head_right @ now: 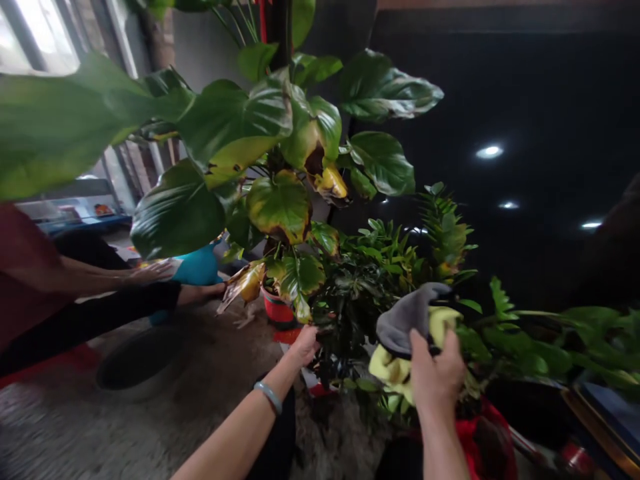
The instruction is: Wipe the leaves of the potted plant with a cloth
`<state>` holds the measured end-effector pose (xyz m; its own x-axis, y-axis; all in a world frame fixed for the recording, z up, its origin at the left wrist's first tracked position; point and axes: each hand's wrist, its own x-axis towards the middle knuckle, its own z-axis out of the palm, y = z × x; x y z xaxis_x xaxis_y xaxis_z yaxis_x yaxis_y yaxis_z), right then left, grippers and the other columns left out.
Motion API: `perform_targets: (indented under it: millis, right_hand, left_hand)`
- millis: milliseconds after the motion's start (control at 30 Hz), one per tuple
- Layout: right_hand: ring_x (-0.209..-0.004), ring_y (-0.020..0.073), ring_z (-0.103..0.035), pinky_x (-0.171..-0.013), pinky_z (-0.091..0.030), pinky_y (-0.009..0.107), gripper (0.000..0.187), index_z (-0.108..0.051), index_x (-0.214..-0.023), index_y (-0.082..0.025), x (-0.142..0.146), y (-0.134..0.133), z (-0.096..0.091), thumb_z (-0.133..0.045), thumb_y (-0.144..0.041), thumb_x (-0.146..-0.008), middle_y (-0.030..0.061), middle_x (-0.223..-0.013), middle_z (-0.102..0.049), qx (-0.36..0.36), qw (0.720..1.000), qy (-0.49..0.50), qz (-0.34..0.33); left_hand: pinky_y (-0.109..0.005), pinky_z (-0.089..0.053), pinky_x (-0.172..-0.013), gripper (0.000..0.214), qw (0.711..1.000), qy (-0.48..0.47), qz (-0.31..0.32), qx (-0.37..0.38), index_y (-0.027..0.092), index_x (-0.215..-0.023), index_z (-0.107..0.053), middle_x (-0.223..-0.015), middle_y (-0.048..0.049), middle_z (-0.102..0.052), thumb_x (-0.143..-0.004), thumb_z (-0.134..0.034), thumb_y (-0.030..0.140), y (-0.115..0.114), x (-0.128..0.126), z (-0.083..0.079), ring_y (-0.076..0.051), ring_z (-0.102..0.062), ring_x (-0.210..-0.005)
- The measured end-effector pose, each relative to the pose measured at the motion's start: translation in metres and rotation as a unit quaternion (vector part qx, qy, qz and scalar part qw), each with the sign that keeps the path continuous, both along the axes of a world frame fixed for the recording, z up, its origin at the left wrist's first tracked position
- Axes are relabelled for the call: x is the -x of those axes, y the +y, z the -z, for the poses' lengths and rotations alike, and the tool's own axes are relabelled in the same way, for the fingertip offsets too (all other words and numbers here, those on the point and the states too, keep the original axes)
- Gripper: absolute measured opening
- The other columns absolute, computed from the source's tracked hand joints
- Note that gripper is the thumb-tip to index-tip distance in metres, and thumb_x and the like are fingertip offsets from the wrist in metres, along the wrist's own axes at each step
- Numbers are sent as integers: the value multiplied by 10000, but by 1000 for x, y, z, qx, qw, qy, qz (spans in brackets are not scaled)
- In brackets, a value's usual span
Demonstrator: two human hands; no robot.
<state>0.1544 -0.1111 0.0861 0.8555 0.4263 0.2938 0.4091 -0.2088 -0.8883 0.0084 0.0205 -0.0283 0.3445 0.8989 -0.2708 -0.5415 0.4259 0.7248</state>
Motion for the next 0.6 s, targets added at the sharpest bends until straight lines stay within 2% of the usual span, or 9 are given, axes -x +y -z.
perform_targets:
  millis: [100,200,267,333,400,433,500,533,600]
  right_hand:
    - [-953,394,-663,-887,-494,495,650,-704,-973,-134,43,9,30,-574,-525,-470,189,-975,-740,30,990,32,-138]
    - [-940,347,-689,-882,-521,439,501,-739,-893,-199,71,-15,52,-599,-481,-503,122,-955,-762,57,967,55,-242]
    - [-1001,351,-671,-924,-497,446,539,-736,-956,-195,61,-33,44,-631,-506,-528,120,-1013,-755,55,970,68,-228]
    - [-1041,379,-644,-941,-473,479,675,-707,-1057,-161,33,-38,21,-668,-553,-509,148,-1053,-739,29,990,60,-126]
    - [-1095,404,-606,-959,-441,513,824,-638,-1200,-104,7,-27,-2,-635,-583,-529,197,-1145,-697,-7,1000,27,-12]
    - [-1133,418,-580,-978,-417,534,873,-598,-1252,-71,0,-18,-8,-599,-584,-547,227,-1199,-664,-16,1000,12,16]
    - [-1163,443,-554,-999,-387,563,886,-594,-1242,-20,6,3,-5,-550,-562,-542,271,-1226,-635,-10,1000,2,-11]
    - [-1135,447,-573,-993,-399,559,836,-646,-1165,-27,18,10,4,-554,-537,-509,269,-1180,-661,4,998,9,-59]
    - [-991,414,-656,-937,-473,508,623,-744,-932,-111,49,10,26,-585,-461,-441,204,-986,-741,39,981,31,-187]
  left_hand:
    - [-315,-497,-733,230,998,3,54,17,155,-765,-719,-682,-37,-714,-554,-758,238,0,3,4,-218,-659,-757]
    - [-292,-479,-672,179,997,6,75,-3,168,-718,-697,-619,-2,-670,-604,-741,299,0,3,9,-174,-611,-649]
    - [-266,-453,-630,187,996,9,83,-27,170,-720,-685,-586,27,-637,-565,-760,242,-1,1,12,-139,-569,-586]
    - [-252,-432,-599,213,995,23,89,-37,167,-710,-671,-550,45,-607,-513,-750,150,-3,-2,15,-122,-546,-544]
    - [-249,-419,-574,219,994,52,85,-33,164,-689,-658,-511,53,-579,-492,-720,93,-3,-6,19,-121,-539,-516]
    - [-248,-415,-564,217,995,69,72,-30,163,-681,-654,-498,56,-567,-489,-709,78,-2,-7,21,-121,-535,-508]
    - [-244,-413,-561,215,995,93,34,-19,162,-672,-651,-503,55,-565,-492,-707,59,0,-8,25,-119,-534,-516]
    - [-244,-417,-566,208,995,97,17,-15,162,-672,-650,-515,52,-572,-501,-713,61,2,-8,27,-121,-537,-528]
    - [-251,-432,-580,173,995,97,1,-8,169,-670,-642,-528,46,-575,-540,-729,96,7,-5,31,-130,-545,-551]
